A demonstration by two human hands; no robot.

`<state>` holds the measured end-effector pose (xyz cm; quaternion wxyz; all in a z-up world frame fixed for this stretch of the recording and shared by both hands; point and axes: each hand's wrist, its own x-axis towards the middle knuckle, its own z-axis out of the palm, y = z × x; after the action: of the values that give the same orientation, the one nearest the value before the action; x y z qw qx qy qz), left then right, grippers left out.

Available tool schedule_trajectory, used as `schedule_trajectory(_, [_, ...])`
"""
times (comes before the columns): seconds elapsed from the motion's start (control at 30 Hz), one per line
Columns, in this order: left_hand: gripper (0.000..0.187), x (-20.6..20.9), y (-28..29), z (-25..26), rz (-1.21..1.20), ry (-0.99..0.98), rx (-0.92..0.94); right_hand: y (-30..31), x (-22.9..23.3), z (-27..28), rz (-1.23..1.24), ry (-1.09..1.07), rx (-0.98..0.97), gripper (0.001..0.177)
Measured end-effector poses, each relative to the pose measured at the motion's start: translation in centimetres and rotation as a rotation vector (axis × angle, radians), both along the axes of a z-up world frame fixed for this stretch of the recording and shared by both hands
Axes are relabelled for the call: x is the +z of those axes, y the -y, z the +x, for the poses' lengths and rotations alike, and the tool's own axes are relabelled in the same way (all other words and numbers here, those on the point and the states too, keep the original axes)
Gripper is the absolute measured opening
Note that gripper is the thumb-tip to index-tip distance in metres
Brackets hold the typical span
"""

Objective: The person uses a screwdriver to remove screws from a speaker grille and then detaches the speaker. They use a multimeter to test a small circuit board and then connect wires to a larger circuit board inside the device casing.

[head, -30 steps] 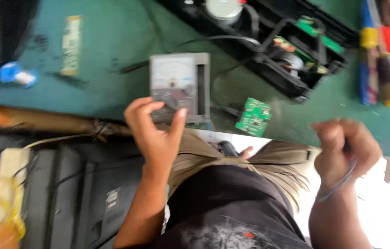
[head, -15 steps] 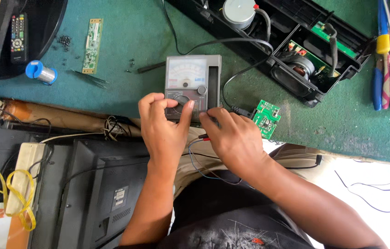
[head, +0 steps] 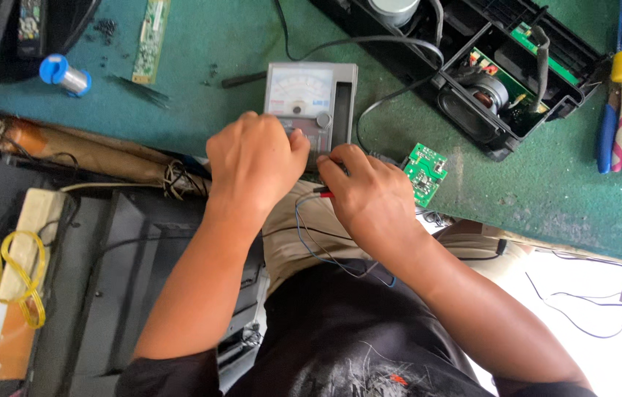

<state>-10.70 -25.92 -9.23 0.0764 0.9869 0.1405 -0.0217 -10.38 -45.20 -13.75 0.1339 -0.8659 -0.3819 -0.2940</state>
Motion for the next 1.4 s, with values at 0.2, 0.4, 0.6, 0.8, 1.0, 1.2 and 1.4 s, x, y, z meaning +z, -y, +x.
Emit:
schedule_trajectory(0.2, [0.051, 1.5, 0.7, 0.5, -0.019, -0.132, 0.024, 0.1, -0.5, 0.2, 0.027, 0.039, -0.026, 0.011])
schedule_trajectory(0.4, [0.048, 2.2, -0.1, 0.4, 0.049, -0.119, -0.145, 0.1, -0.6, 0.1, 0.063, 0.024, -0.037, 0.016])
schedule_trajectory(0.6, [0.023, 1.8, -3.0, 1.9, 0.279, 0.024, -0.701, 0.2, -0.7, 0.2, 0.094, 0.027, -0.020, 0.016])
schedule_trajectory(0.8, [0.027, 2.4, -5.1, 3.9, 0.288, 0.154, -1.121, 0.1, -0.8, 0.2, 0.076, -0.018, -0.025, 0.016])
schedule_trajectory(1.0, [0.020, 2.2, -5.8, 5.6, 0.474, 0.343, -1.372, 0.4, -1.2, 0.1, 0.044, -0.120, 0.000, 0.013])
schedule_trajectory(1.2, [0.030, 3.3, -6.1, 5.6, 0.782, 0.598, -1.414, 0.6, -1.5, 0.1, -0.010, -0.125, -0.012, 0.018])
schedule_trajectory(1.4, [0.010, 6.1, -8.3, 6.5, -0.010, 0.335, -1.145, 0.6, 1.3, -0.2, 0.108, -0.198, 0.098, 0.024])
